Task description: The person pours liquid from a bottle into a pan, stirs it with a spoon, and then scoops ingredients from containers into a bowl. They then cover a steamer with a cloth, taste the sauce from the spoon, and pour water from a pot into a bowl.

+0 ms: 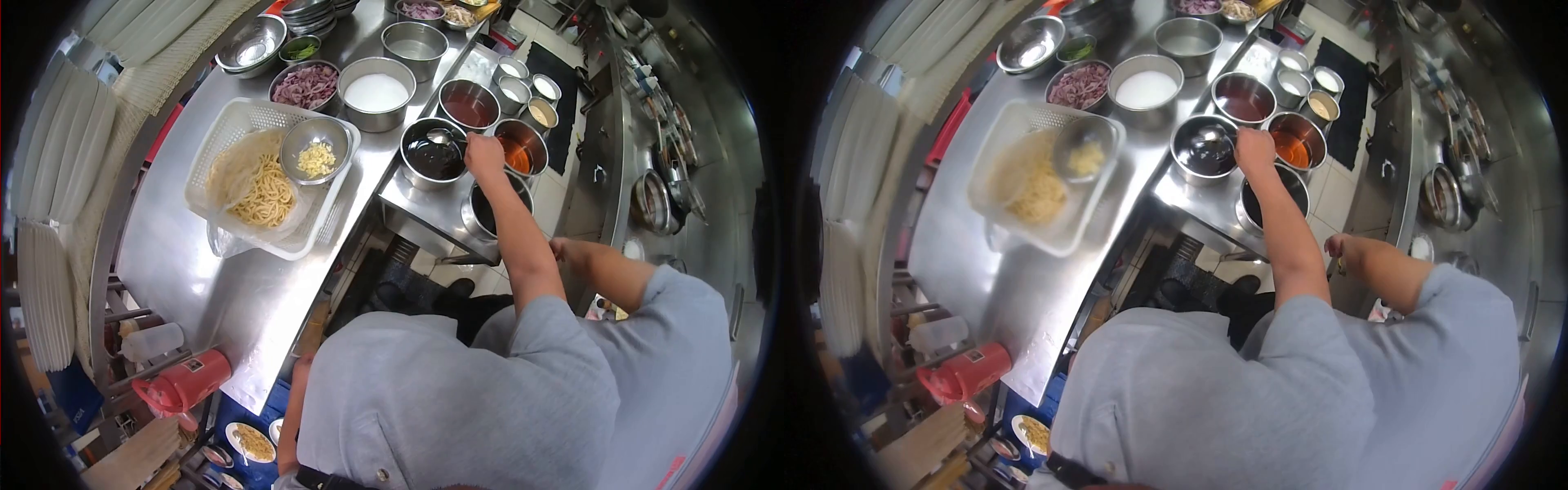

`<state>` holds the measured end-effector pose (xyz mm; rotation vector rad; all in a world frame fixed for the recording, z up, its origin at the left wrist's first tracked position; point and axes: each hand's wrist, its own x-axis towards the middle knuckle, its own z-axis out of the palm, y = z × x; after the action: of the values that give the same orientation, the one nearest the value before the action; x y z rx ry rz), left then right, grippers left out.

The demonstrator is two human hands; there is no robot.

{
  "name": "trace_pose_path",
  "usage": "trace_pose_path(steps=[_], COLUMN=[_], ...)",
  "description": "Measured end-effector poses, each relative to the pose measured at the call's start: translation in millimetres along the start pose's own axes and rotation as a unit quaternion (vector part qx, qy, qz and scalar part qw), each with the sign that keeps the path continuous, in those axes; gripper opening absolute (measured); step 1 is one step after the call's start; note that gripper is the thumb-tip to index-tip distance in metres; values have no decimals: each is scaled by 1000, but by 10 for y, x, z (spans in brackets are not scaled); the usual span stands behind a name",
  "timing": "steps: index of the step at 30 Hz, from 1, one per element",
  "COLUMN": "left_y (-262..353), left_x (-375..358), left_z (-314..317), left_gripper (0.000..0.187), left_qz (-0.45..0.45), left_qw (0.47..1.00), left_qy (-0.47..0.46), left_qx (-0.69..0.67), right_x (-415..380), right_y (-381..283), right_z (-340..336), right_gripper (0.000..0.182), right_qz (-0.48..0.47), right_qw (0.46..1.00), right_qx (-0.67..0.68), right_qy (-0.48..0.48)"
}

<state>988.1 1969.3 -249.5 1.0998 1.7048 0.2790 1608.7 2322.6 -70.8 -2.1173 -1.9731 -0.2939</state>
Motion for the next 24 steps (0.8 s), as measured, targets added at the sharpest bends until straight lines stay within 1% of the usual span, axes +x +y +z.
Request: trace_pose_path(steps=[2,3,4,5,6,8,12,14,15,17,20,23,24], left_y=[741,679,613,506,394,204,127,142,97,13,-237,122,85], left_x=[-302,-287,-263,-229,-196,-145,-131,-130,-122,-84,33,-117,-101], left_z=[-189,-218,-275,-310,-307,-291,-310,-309,-302,-285,-252,-329,-322], left_gripper=[28,28,28,29,29,30,30,30,30,30,31,31,31], left_qz=[-39,-40,-22,-4,-4,-94,-94,-103,-103,-57,-63,-84,-83], left_qw=[998,998,999,999,999,995,994,994,994,998,997,996,996], left_qy=[-3,-3,-14,-26,-25,-1,-13,6,6,19,20,6,7], left_qx=[43,43,38,34,34,-20,-48,-20,-21,-21,-41,-32,-32], right_x=[-8,-18,-26,-34,-38,-54,-57,-56,-57,-56,-49,-23,-14], right_y=[22,28,25,22,18,-14,-118,-184,-199,-236,-289,-319,-321], right_z=[18,37,44,50,57,89,139,152,169,211,217,189,172], right_gripper=[7,7,7,7,8,8,8,8,7,8,9,12,14], right_qz=[-1,-3,-3,-1,0,10,27,42,57,64,84,103,111], right_qw=[1000,1000,1000,999,999,998,997,997,995,993,988,983,981], right_qx=[-9,-17,-17,-29,-41,-36,-16,-1,14,20,34,53,65], right_qy=[1,1,0,-16,-32,-41,-64,-72,-82,-96,-122,-139,-145])
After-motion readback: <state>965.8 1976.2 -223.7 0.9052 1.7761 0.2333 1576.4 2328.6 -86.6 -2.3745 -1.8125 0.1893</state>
